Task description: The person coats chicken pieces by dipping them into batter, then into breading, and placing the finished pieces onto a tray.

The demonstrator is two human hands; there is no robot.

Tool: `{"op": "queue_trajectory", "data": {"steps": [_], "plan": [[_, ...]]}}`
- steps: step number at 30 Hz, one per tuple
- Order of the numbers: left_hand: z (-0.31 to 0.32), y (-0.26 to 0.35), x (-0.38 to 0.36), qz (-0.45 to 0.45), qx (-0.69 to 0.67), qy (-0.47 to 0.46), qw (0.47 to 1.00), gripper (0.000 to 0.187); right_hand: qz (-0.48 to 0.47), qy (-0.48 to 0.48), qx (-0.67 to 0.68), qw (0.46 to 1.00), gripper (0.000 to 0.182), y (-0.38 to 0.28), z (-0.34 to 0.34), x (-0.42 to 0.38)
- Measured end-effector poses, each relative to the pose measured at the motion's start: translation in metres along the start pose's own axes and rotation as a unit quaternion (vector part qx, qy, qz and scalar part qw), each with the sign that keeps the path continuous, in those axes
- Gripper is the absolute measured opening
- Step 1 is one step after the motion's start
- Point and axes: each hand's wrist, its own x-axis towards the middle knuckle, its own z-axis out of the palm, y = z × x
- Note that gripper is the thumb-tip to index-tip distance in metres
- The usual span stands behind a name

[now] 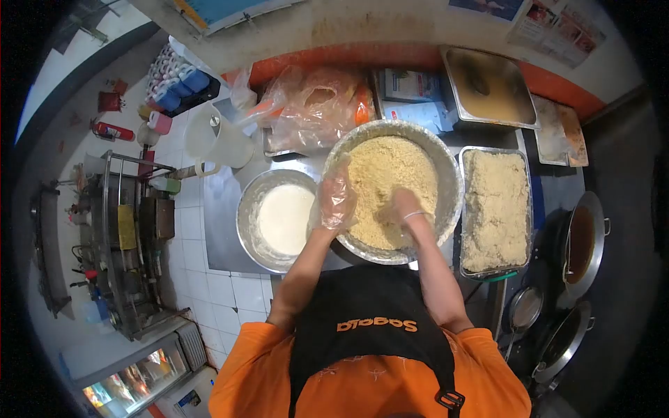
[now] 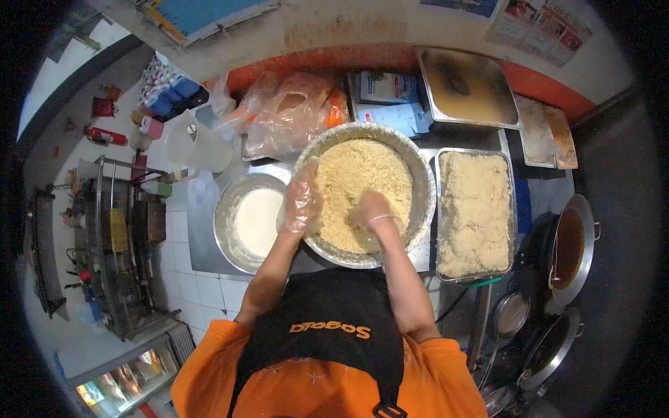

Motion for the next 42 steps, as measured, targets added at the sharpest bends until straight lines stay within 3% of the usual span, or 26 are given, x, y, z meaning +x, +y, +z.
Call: {"op": "queue_trajectory", "data": {"steps": [2,5,7,8,9,11,13,15,16,20,21,22,23,24,26,27,28,29,30,31,33,35,37,38,40,42], "plan": [[-0.003,0.001,0.005,0.060,-0.047,0.036,0.996,0.064,-0.066,0.060,-0.039,0.995,0.041,0.011,0.030,0.018],[-0.010,0.010,-0.007,0.052,-0.019,-0.078,0.995,0.064,-0.128,0.122,0.010,0.984,0.044,-0.007,0.012,0.007],[-0.003,0.024,-0.009,0.113,0.192,-0.177,0.959,0.063,-0.140,0.135,0.002,0.981,0.035,-0.022,0.006,0.004],[-0.009,0.039,-0.006,0.078,0.188,-0.264,0.943,0.065,-0.233,0.276,-0.122,0.925,0.035,-0.014,0.026,0.018],[-0.009,0.047,-0.007,0.078,0.187,-0.266,0.942,0.065,-0.314,0.402,-0.241,0.826,0.037,-0.005,0.044,0.029],[-0.006,0.057,-0.005,0.024,0.294,-0.403,0.866,0.067,-0.306,0.361,-0.241,0.847,0.041,0.026,0.053,0.053],[0.014,0.022,-0.024,0.010,0.249,-0.366,0.896,0.068,-0.303,0.306,-0.238,0.870,0.045,0.027,0.035,0.046],[0.015,0.002,-0.021,0.159,0.265,-0.179,0.934,0.070,-0.085,0.114,-0.035,0.989,0.052,-0.009,-0.040,0.029],[0.003,0.006,-0.019,0.158,0.266,-0.176,0.935,0.070,-0.108,0.251,-0.101,0.957,0.056,-0.005,-0.029,0.027],[-0.030,0.017,-0.025,0.047,0.061,-0.149,0.986,0.075,-0.076,0.089,-0.070,0.991,0.059,0.019,0.019,0.052],[-0.031,0.016,-0.026,-0.014,-0.051,-0.165,0.985,0.077,-0.067,0.066,0.080,0.992,0.058,0.024,0.026,0.052],[-0.025,0.013,-0.020,0.060,-0.014,-0.056,0.997,0.078,-0.061,0.047,0.227,0.971,0.057,0.022,0.023,0.056],[-0.024,0.008,-0.020,0.062,-0.013,-0.051,0.997,0.078,-0.054,0.023,0.368,0.928,0.057,0.022,0.021,0.059],[-0.024,0.004,-0.024,0.046,-0.040,-0.054,0.997,0.078,-0.056,0.021,0.366,0.929,0.057,0.026,0.017,0.060],[-0.021,-0.003,-0.027,0.028,-0.068,-0.055,0.996,0.078,0.010,0.010,0.626,0.780,0.049,0.021,-0.008,0.055],[-0.014,-0.013,-0.026,0.041,-0.071,-0.057,0.995,0.078,0.011,0.008,0.624,0.781,0.049,0.006,-0.032,0.039],[-0.010,-0.019,-0.026,0.056,-0.075,-0.061,0.994,0.077,-0.048,0.049,0.384,0.921,0.045,-0.018,-0.067,0.016],[-0.013,-0.016,-0.024,0.057,-0.076,-0.064,0.993,0.077,-0.100,0.086,0.114,0.985,0.040,-0.031,-0.083,0.003],[-0.017,-0.009,-0.020,0.017,-0.097,-0.092,0.991,0.076,-0.174,0.202,0.067,0.961,0.037,-0.031,-0.073,0.002],[-0.018,-0.004,-0.017,-0.022,-0.117,-0.122,0.985,0.076,-0.170,0.206,0.067,0.961,0.037,-0.034,-0.071,-0.003],[-0.013,-0.003,-0.015,0.001,-0.099,-0.100,0.990,0.076,-0.185,0.079,0.087,0.976,0.040,-0.038,-0.070,-0.017],[-0.014,-0.002,-0.014,0.018,-0.078,-0.070,0.994,0.076,-0.197,0.101,0.105,0.970,0.047,-0.015,-0.053,-0.025],[-0.022,0.000,-0.018,-0.005,-0.037,-0.119,0.992,0.077,-0.091,0.195,-0.094,0.972,0.054,0.008,-0.028,-0.036],[-0.020,-0.002,-0.019,-0.005,-0.035,-0.121,0.992,0.077,-0.090,0.195,-0.092,0.972,0.054,0.006,-0.016,-0.042],[-0.012,-0.004,-0.019,0.004,0.060,-0.138,0.989,0.080,0.044,0.129,-0.175,0.975,0.067,0.001,0.008,-0.049],[-0.015,0.007,-0.019,0.002,0.062,-0.150,0.987,0.081,0.016,0.121,-0.126,0.984,0.060,0.060,0.063,-0.006]]}}
